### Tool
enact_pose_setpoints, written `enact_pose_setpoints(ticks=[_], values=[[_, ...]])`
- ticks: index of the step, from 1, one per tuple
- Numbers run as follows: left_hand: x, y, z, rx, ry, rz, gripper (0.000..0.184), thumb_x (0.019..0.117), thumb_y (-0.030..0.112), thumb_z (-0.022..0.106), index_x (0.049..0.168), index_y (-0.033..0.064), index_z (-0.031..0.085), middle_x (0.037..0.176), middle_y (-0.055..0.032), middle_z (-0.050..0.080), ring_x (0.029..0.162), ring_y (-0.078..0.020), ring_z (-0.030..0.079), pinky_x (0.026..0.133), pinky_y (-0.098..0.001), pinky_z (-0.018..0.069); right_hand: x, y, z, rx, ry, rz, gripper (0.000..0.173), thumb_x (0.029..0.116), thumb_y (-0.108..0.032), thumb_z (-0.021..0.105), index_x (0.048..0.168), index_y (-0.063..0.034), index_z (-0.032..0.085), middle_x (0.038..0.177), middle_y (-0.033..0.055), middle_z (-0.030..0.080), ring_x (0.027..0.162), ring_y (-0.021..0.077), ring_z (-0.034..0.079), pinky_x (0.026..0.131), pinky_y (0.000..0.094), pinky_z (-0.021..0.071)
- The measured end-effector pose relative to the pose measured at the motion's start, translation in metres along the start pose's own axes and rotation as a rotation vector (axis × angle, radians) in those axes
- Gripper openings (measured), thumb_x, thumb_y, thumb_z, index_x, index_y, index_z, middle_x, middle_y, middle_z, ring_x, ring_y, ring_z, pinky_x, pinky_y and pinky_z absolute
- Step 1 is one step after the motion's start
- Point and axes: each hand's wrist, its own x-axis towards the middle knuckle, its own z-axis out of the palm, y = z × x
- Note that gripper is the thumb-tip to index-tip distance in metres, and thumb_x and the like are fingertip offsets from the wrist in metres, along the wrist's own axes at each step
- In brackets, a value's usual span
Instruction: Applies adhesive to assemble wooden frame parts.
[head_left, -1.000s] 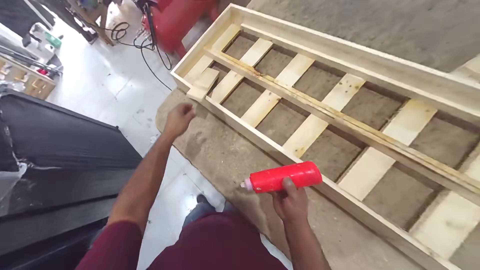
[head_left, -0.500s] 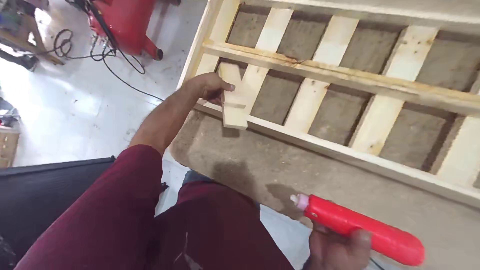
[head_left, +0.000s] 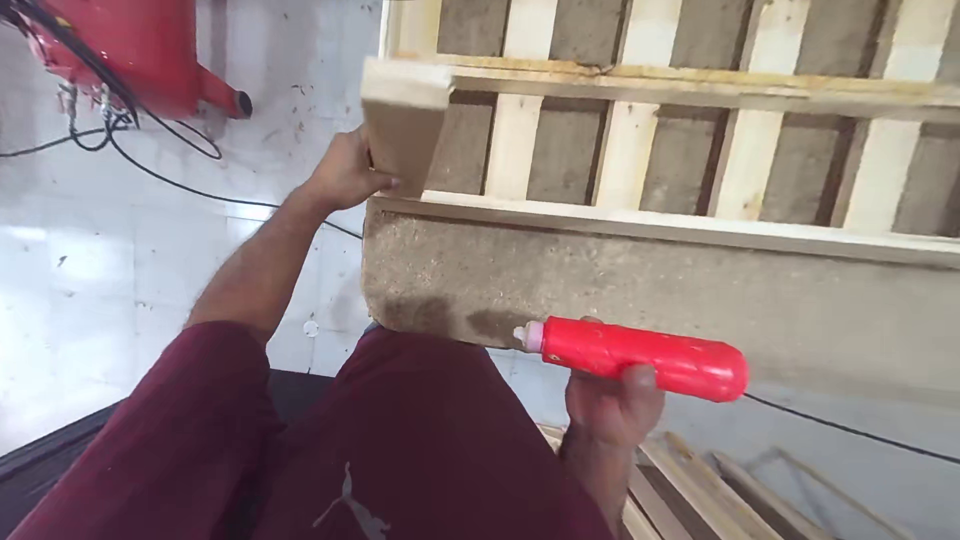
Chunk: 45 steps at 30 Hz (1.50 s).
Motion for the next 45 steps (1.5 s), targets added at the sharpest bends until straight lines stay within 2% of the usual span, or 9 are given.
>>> enact_pose_setpoints(ticks=[5,12,17,23,30,35,40,43,45], values=[[-0.014,-0.013,-0.003,0.083,-0.019,0.035,0.051,0.0841,0.028,0.084,0.125,0.003,0.066,0.119,-0.0107,0.072,0.116,-0.0148,0.068,0.107,-0.0416,0.0534,-0.005,0.001,0.01,-0.077,0.009,0.002,0.05,0.0919,-0.04,0.076,0.125,-0.0119,0.051,0.113,0.0126,0.071,0.102,0.0302,0.072,0.084,0.0522,0.0626],[-0.01,-0.028,-0.003,0.244,-0.06,0.027,0.06,0.0865,0.037,0.08,0.131,0.0015,0.061,0.122,-0.0179,0.071,0.119,-0.0308,0.067,0.107,-0.057,0.0487,-0.013,0.006,0.028,-0.006,0.0,0.015,0.052,0.0916,-0.04,0.076,0.125,-0.0081,0.052,0.114,0.0173,0.07,0.101,0.0332,0.071,0.084,0.0549,0.0616],[-0.006,-0.049,0.004,0.426,-0.167,0.158,0.046,0.0885,0.041,0.076,0.119,0.0077,0.071,0.12,-0.0165,0.071,0.119,-0.0333,0.065,0.105,-0.0603,0.0459,-0.021,0.007,0.033,-0.013,-0.006,0.005,0.054,0.0913,-0.04,0.076,0.126,-0.0068,0.051,0.117,0.0202,0.07,0.103,0.0363,0.071,0.085,0.0569,0.0611],[0.008,-0.075,0.015,0.415,-0.122,0.29,0.067,0.083,0.049,0.076,0.134,0.0089,0.062,0.139,-0.0159,0.062,0.139,-0.0336,0.051,0.123,-0.0678,0.0139,-0.028,0.009,0.037,-0.045,0.053,0.012,0.056,0.0903,-0.042,0.077,0.125,-0.008,0.05,0.115,0.0184,0.071,0.1,0.0349,0.072,0.083,0.0561,0.062],[0.011,-0.07,0.013,0.325,-0.172,0.295,0.058,0.0796,0.041,0.08,0.125,0.0062,0.068,0.127,-0.013,0.07,0.13,-0.0262,0.06,0.126,-0.0562,0.0223,-0.032,0.015,0.043,-0.079,0.051,0.035,0.057,0.0905,-0.043,0.076,0.127,-0.0078,0.05,0.118,0.0175,0.07,0.103,0.034,0.071,0.085,0.0555,0.0615],[0.006,-0.074,0.021,0.246,-0.061,0.27,0.074,0.0732,0.044,0.085,0.13,0.0031,0.063,0.135,-0.021,0.062,0.132,-0.0329,0.055,0.115,-0.0505,0.0413,-0.034,0.014,0.046,-0.064,0.071,0.0,0.056,0.0903,-0.042,0.077,0.127,-0.0084,0.051,0.116,0.0175,0.07,0.102,0.0345,0.071,0.084,0.0565,0.0613],[0.006,-0.071,0.019,0.244,-0.067,0.301,0.066,0.0748,0.04,0.084,0.127,0.003,0.066,0.131,-0.0208,0.064,0.13,-0.0334,0.057,0.114,-0.0508,0.0413,-0.032,0.015,0.052,-0.048,0.106,0.003,0.053,0.0918,-0.042,0.075,0.126,-0.0104,0.05,0.111,0.0144,0.071,0.098,0.0324,0.072,0.083,0.056,0.0619],[0.008,-0.071,0.011,0.28,-0.175,0.303,0.058,0.0797,0.041,0.081,0.125,0.0071,0.069,0.129,-0.016,0.068,0.13,-0.0305,0.058,0.12,-0.059,0.0296,-0.03,0.015,0.058,-0.054,0.099,-0.026,0.053,0.091,-0.039,0.077,0.124,-0.0089,0.049,0.107,0.0142,0.072,0.093,0.0321,0.074,0.079,0.0552,0.0633],[0.012,-0.064,0.002,0.136,-0.199,0.191,0.06,0.0796,0.037,0.085,0.127,0.0056,0.067,0.13,-0.0166,0.066,0.126,-0.0259,0.061,0.116,-0.0537,0.0408,-0.022,0.009,0.067,-0.084,0.041,-0.1,0.052,0.0895,-0.032,0.081,0.125,-0.0087,0.05,0.108,0.0127,0.072,0.095,0.0307,0.073,0.081,0.0536,0.0635]])
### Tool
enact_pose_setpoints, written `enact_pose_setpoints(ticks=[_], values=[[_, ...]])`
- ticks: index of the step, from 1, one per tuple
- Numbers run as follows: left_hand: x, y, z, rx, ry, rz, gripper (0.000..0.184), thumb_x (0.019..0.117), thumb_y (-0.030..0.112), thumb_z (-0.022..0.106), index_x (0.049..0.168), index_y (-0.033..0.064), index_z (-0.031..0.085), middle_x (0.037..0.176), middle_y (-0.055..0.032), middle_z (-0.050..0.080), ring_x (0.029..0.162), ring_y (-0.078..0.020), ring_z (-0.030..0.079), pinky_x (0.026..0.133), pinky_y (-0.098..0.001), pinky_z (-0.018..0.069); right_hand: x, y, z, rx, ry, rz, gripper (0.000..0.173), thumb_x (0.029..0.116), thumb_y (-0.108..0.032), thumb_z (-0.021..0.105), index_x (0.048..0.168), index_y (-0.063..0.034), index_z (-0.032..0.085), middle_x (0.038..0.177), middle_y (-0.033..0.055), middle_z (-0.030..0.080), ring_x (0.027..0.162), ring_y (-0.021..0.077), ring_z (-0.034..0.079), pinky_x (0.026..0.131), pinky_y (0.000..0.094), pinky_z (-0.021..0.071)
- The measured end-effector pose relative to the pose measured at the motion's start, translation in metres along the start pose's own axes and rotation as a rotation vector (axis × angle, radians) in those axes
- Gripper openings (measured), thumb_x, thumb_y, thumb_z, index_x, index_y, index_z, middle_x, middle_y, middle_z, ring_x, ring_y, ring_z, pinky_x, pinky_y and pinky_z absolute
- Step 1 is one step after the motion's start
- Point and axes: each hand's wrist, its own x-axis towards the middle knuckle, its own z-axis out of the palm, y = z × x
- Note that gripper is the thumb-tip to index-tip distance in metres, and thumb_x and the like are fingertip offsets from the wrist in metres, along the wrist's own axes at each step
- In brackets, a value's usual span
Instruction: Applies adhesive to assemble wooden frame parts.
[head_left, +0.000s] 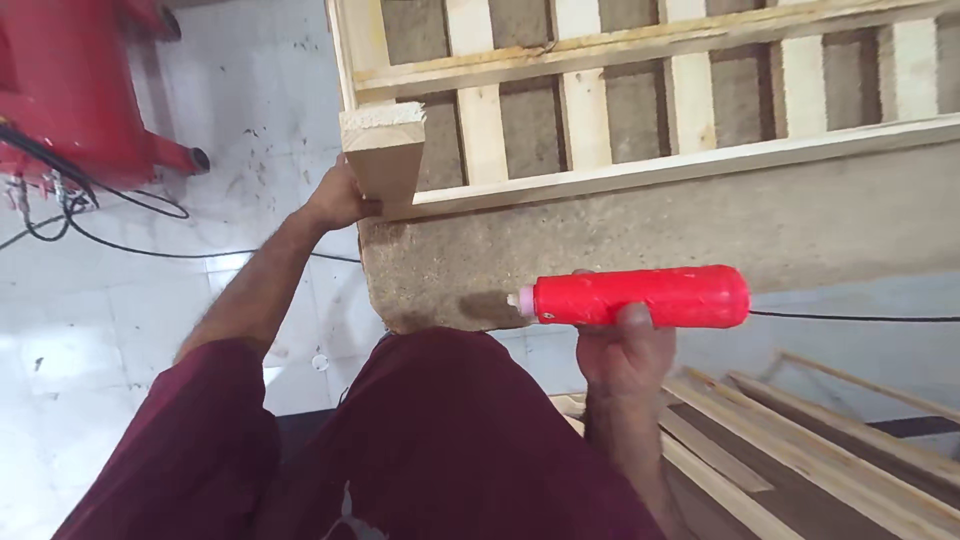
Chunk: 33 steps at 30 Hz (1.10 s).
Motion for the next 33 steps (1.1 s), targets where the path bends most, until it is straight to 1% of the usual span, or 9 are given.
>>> enact_pose_setpoints(ticks=[3,6,8,11,15,22,25,29,33], values=[[0.002,0.026,0.0,-0.377,0.259,-0.028,0.049,0.0852,0.025,0.083,0.121,-0.0018,0.064,0.114,-0.0098,0.074,0.107,-0.0149,0.072,0.099,-0.0393,0.0594,0.016,-0.022,0.026,-0.123,-0.152,-0.189,0.052,0.0821,-0.019,0.087,0.124,-0.0136,0.057,0.11,0.0038,0.073,0.101,0.0218,0.072,0.088,0.0456,0.0631],[0.017,0.075,-0.027,-0.591,0.562,0.029,0.044,0.0909,0.021,0.076,0.122,-0.0054,0.059,0.104,-0.0085,0.074,0.096,-0.0174,0.074,0.088,-0.0407,0.064,0.033,-0.056,0.068,-0.214,-0.374,-0.394,0.052,0.0801,-0.012,0.087,0.125,-0.0124,0.062,0.12,0.0052,0.072,0.112,0.0236,0.07,0.096,0.0446,0.0604],[0.02,0.114,-0.049,-0.774,0.626,-0.024,0.036,0.0972,0.021,0.068,0.121,-0.0047,0.058,0.101,-0.0103,0.074,0.092,-0.022,0.075,0.083,-0.0433,0.0652,0.037,-0.074,0.095,-0.262,-0.495,-0.499,0.051,0.0822,-0.015,0.087,0.127,-0.0112,0.062,0.126,0.0056,0.07,0.117,0.0243,0.068,0.099,0.0441,0.0595],[0.012,0.158,-0.05,-1.04,0.501,-0.22,0.034,0.1059,0.029,0.056,0.123,-0.0009,0.059,0.102,-0.0118,0.075,0.091,-0.0251,0.076,0.08,-0.0447,0.0661,0.037,-0.08,0.124,-0.26,-0.562,-0.494,0.049,0.0823,-0.018,0.087,0.124,-0.0097,0.062,0.122,0.0029,0.071,0.115,0.0203,0.069,0.099,0.0408,0.0605],[0.005,0.175,-0.022,-1.182,0.392,-0.319,0.036,0.1061,0.031,0.056,0.121,-0.0016,0.062,0.1,-0.0138,0.076,0.087,-0.0259,0.076,0.076,-0.0444,0.066,0.031,-0.056,0.133,-0.301,-0.529,-0.443,0.048,0.0776,-0.011,0.09,0.117,-0.0093,0.063,0.108,0.0003,0.074,0.1,0.016,0.073,0.089,0.0398,0.0649],[-0.004,0.175,-0.008,-1.161,0.361,-0.381,0.037,0.1038,0.03,0.06,0.118,-0.004,0.062,0.099,-0.0161,0.075,0.086,-0.0269,0.076,0.076,-0.0442,0.0662,0.024,-0.05,0.111,-0.387,-0.565,-0.401,0.049,0.0779,-0.017,0.091,0.118,-0.011,0.064,0.11,-0.0002,0.073,0.103,0.0159,0.072,0.092,0.0408,0.0639],[0.003,0.178,-0.003,-1.155,0.337,-0.401,0.037,0.1028,0.03,0.062,0.116,-0.0039,0.062,0.098,-0.0161,0.076,0.085,-0.0268,0.076,0.075,-0.0441,0.0663,0.025,-0.046,0.101,-0.37,-0.621,-0.324,0.051,0.0776,-0.02,0.092,0.119,-0.0055,0.066,0.111,0.0057,0.074,0.104,0.0206,0.073,0.091,0.0438,0.0636],[0.007,0.176,0.01,-1.118,0.307,-0.486,0.036,0.1025,0.031,0.062,0.116,-0.0026,0.063,0.097,-0.0152,0.075,0.084,-0.0261,0.076,0.073,-0.0433,0.0662,0.039,-0.039,0.085,-0.404,-0.554,-0.419,0.042,0.0829,-0.023,0.088,0.118,-0.0161,0.065,0.11,-0.0057,0.073,0.102,0.0106,0.072,0.091,0.0357,0.0635],[0.027,0.175,0.02,-1.084,0.307,-0.504,0.036,0.1019,0.031,0.063,0.114,-0.0023,0.063,0.096,-0.0151,0.076,0.083,-0.0257,0.077,0.073,-0.0436,0.0663,0.051,-0.033,0.067,-0.311,-0.631,-0.247,0.047,0.0809,-0.021,0.089,0.119,-0.0066,0.066,0.113,0.0068,0.074,0.102,0.0223,0.073,0.09,0.0448,0.064]])
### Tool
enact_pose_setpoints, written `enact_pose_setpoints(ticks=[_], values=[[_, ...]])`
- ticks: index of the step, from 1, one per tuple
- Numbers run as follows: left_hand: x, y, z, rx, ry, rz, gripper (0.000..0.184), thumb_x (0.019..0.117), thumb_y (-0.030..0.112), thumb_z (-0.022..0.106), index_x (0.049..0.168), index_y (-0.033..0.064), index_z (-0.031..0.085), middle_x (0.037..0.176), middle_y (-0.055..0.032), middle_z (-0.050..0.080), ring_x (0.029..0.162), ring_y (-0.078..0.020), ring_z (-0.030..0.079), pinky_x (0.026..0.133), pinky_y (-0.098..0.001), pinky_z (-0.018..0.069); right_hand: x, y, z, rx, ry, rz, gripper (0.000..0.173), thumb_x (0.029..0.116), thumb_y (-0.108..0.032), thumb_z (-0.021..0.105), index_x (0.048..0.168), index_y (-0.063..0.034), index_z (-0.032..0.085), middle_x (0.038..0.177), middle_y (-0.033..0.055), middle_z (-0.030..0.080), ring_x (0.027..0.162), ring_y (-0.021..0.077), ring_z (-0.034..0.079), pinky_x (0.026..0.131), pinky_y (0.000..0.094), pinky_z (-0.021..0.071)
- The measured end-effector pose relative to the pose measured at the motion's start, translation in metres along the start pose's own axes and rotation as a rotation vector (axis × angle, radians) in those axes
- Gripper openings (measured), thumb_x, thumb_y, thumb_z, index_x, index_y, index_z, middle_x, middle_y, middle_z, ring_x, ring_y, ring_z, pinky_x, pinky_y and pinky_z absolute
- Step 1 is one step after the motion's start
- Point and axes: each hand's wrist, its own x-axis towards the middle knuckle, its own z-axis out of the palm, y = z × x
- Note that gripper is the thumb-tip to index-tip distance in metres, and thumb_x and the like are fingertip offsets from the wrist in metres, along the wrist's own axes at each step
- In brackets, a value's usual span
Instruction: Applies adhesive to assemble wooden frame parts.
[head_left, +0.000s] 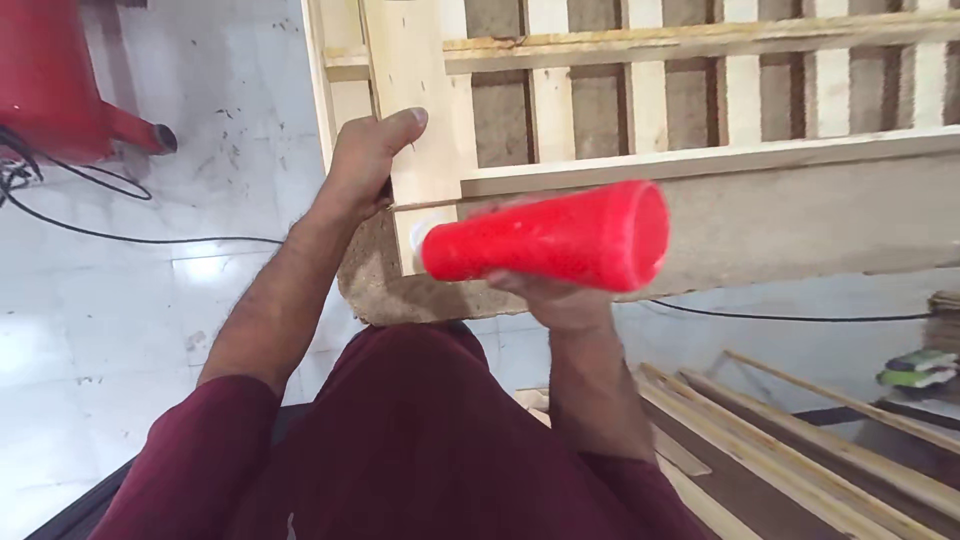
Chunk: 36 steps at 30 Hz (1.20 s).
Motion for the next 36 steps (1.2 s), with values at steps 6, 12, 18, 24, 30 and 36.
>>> enact_pose_setpoints(ticks=[6,12,18,24,30,36], values=[[0.027,-0.008,0.028,0.022,0.078,-0.069,0.035,0.1019,0.033,0.062,0.116,0.0004,0.065,0.096,-0.0124,0.076,0.083,-0.0237,0.076,0.073,-0.0417,0.0661,0.008,0.025,-0.042,0.01,0.043,0.045,0.045,0.0785,-0.022,0.091,0.115,-0.0127,0.067,0.106,-0.0032,0.075,0.098,0.0123,0.074,0.087,0.0366,0.0653],[0.051,-0.024,0.068,0.105,0.147,-0.124,0.034,0.1007,0.036,0.063,0.118,0.0067,0.067,0.098,-0.0064,0.077,0.085,-0.0197,0.076,0.074,-0.04,0.0657,0.029,0.047,-0.09,0.15,0.101,0.166,0.044,0.0756,-0.011,0.09,0.112,-0.0069,0.066,0.101,-0.0002,0.076,0.094,0.0122,0.074,0.085,0.0371,0.0655],[0.049,-0.033,0.068,0.066,0.269,-0.039,0.029,0.1036,0.03,0.059,0.127,0.0139,0.061,0.104,0.0001,0.075,0.093,-0.0124,0.074,0.08,-0.0338,0.0641,0.044,0.092,-0.213,0.115,0.369,0.636,0.048,0.1028,-0.044,0.056,0.136,-0.0094,0.05,0.102,0.0044,0.072,0.086,0.017,0.073,0.076,0.0407,0.0643],[0.004,-0.028,0.025,0.193,0.384,0.117,0.023,0.1047,0.026,0.05,0.123,0.015,0.059,0.103,0.0087,0.074,0.095,-0.0047,0.072,0.086,-0.0277,0.0624,0.148,0.136,-0.416,-0.627,0.261,0.989,0.052,0.094,-0.033,0.068,0.137,-0.0071,0.056,0.111,0.014,0.071,0.093,0.0269,0.072,0.08,0.0505,0.0609],[-0.052,-0.04,-0.017,0.214,0.553,0.182,0.019,0.1037,0.026,0.055,0.119,0.0169,0.062,0.102,0.0109,0.075,0.096,-0.0039,0.072,0.089,-0.0266,0.0607,0.242,0.206,-0.482,-1.869,-0.482,1.088,0.033,0.0917,-0.017,0.07,0.114,0.007,0.066,0.12,0.0344,0.063,0.118,0.0549,0.057,0.096,0.0757,0.0413],[-0.081,-0.064,-0.06,0.28,0.569,0.29,0.036,0.1043,0.036,0.058,0.129,0.0101,0.06,0.118,-0.0074,0.073,0.108,-0.0266,0.072,0.097,-0.0495,0.0585,0.258,0.272,-0.467,-2.121,-0.798,1.007,0.025,0.0954,-0.008,0.062,0.118,0.0038,0.067,0.131,0.028,0.06,0.124,0.0447,0.057,0.116,0.0674,0.028]])
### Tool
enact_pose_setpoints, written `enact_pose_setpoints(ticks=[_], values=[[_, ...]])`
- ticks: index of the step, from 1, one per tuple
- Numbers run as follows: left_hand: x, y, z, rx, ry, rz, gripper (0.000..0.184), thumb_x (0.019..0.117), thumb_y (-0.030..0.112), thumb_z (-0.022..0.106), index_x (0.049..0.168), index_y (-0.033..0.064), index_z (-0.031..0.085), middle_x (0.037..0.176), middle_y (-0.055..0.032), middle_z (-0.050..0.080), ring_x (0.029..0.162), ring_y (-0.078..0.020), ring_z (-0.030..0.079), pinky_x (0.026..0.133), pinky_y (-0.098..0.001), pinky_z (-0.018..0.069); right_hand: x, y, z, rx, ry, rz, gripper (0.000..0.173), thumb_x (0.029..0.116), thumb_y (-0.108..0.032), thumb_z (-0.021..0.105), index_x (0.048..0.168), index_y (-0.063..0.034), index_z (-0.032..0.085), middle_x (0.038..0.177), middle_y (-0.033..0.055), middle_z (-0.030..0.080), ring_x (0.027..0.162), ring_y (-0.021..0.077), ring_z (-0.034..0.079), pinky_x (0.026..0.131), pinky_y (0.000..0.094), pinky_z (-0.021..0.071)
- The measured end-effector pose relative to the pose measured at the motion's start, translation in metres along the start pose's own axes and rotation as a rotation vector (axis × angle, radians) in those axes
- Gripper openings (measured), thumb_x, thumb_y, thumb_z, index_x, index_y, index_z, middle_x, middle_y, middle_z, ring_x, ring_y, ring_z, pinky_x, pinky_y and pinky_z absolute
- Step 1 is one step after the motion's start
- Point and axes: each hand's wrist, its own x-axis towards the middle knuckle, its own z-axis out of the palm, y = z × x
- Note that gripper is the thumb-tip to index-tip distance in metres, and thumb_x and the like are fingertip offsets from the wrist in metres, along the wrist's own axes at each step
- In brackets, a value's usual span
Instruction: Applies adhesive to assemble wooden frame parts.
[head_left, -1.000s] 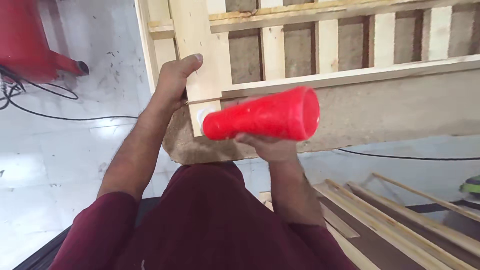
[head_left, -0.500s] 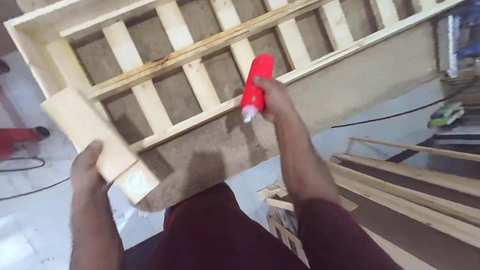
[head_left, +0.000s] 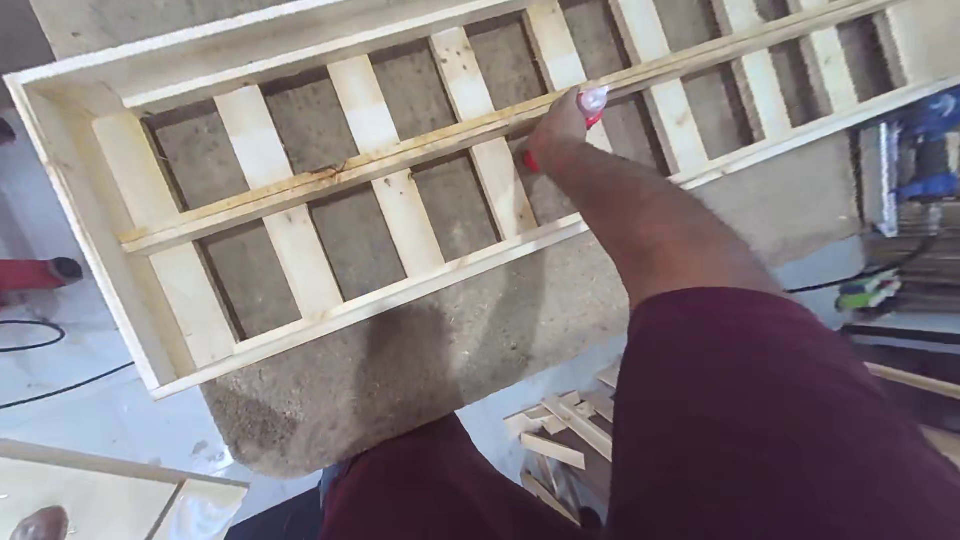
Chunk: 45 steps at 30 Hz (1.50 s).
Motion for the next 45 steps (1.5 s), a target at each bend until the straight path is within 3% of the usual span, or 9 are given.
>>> enact_pose_setpoints(ticks=[8,10,13,16,22,27,35,41,45], values=[[0.013,-0.005,0.01,-0.061,-0.016,0.017,0.036,0.1033,0.032,0.062,0.129,0.0089,0.055,0.115,-0.0055,0.073,0.105,-0.0237,0.072,0.096,-0.0459,0.059,0.008,0.015,0.021,-0.021,0.148,-0.04,0.029,0.0962,0.002,0.056,0.124,0.0071,0.062,0.13,0.0263,0.062,0.13,0.0416,0.055,0.124,0.0626,0.0171],[0.012,0.016,0.039,-0.058,0.015,-0.043,0.042,0.097,0.033,0.07,0.131,0.0151,0.051,0.111,0.007,0.074,0.103,-0.0115,0.072,0.094,-0.034,0.0607,0.002,0.022,0.028,0.106,0.254,-0.055,0.032,0.0945,0.0,0.061,0.126,0.007,0.063,0.131,0.0276,0.062,0.132,0.0438,0.053,0.125,0.0628,0.0174],[0.015,0.028,0.043,-0.101,0.006,-0.044,0.048,0.0892,0.03,0.079,0.127,0.0157,0.054,0.105,0.0065,0.074,0.095,-0.0108,0.073,0.085,-0.0341,0.0635,-0.034,-0.005,0.007,0.397,0.428,-0.176,0.039,0.0942,-0.009,0.068,0.132,-0.0008,0.063,0.139,0.0331,0.055,0.134,0.0546,0.047,0.112,0.0759,0.0295],[0.044,0.033,0.038,-0.135,-0.164,0.12,0.047,0.0873,0.025,0.081,0.126,0.0171,0.056,0.109,0.0074,0.074,0.099,-0.0096,0.072,0.089,-0.0338,0.0625,-0.127,-0.044,-0.063,0.593,0.427,-0.376,0.045,0.1025,-0.021,0.059,0.135,0.009,0.052,0.13,0.0445,0.052,0.121,0.0684,0.049,0.092,0.0875,0.036],[0.115,0.064,0.066,-0.112,-0.514,0.449,0.051,0.0835,0.018,0.085,0.124,0.0046,0.058,0.112,0.0049,0.073,0.106,-0.0094,0.071,0.097,-0.0357,0.0611,-0.336,-0.219,-0.186,1.223,0.465,-1.168,0.084,0.0919,-0.044,0.073,0.158,-0.0086,0.036,0.147,0.0135,0.057,0.129,0.023,0.061,0.106,0.0442,0.0533],[0.148,0.037,0.051,-0.1,-0.711,0.387,0.052,0.085,0.012,0.081,0.129,-0.0028,0.057,0.116,-0.0033,0.073,0.11,-0.0128,0.07,0.099,-0.0361,0.0602,-0.345,-0.332,-0.237,1.303,0.349,-0.989,0.046,0.0876,-0.032,0.08,0.125,-0.0088,0.065,0.107,0.006,0.075,0.099,0.0185,0.073,0.092,0.0476,0.0591],[0.141,-0.022,0.009,-0.119,-0.813,0.37,0.049,0.0825,0.006,0.083,0.125,-0.0031,0.061,0.117,-0.0035,0.073,0.113,-0.0099,0.069,0.103,-0.0321,0.0572,-0.36,-0.394,-0.21,1.241,0.407,-0.983,0.04,0.0907,-0.033,0.076,0.124,-0.0115,0.068,0.112,0.0039,0.075,0.107,0.0157,0.071,0.099,0.045,0.0567],[0.145,-0.029,-0.001,0.108,-0.868,0.324,0.046,0.0831,0.012,0.084,0.124,0.003,0.066,0.117,-0.0004,0.073,0.112,-0.0014,0.066,0.104,-0.025,0.0539,-0.365,-0.403,-0.212,1.026,0.338,-0.896,0.041,0.0926,-0.037,0.072,0.119,-0.0072,0.068,0.105,0.013,0.074,0.104,0.0293,0.071,0.093,0.0559,0.0544],[0.15,-0.052,-0.004,0.427,-0.778,0.479,0.056,0.084,0.029,0.084,0.133,0.0084,0.066,0.14,-0.008,0.064,0.143,-0.0221,0.049,0.122,-0.0443,0.0358,-0.36,-0.413,-0.205,0.995,0.347,-0.862,0.038,0.0938,-0.036,0.069,0.116,-0.0054,0.07,0.107,0.0147,0.074,0.106,0.0311,0.071,0.093,0.0565,0.0545]])
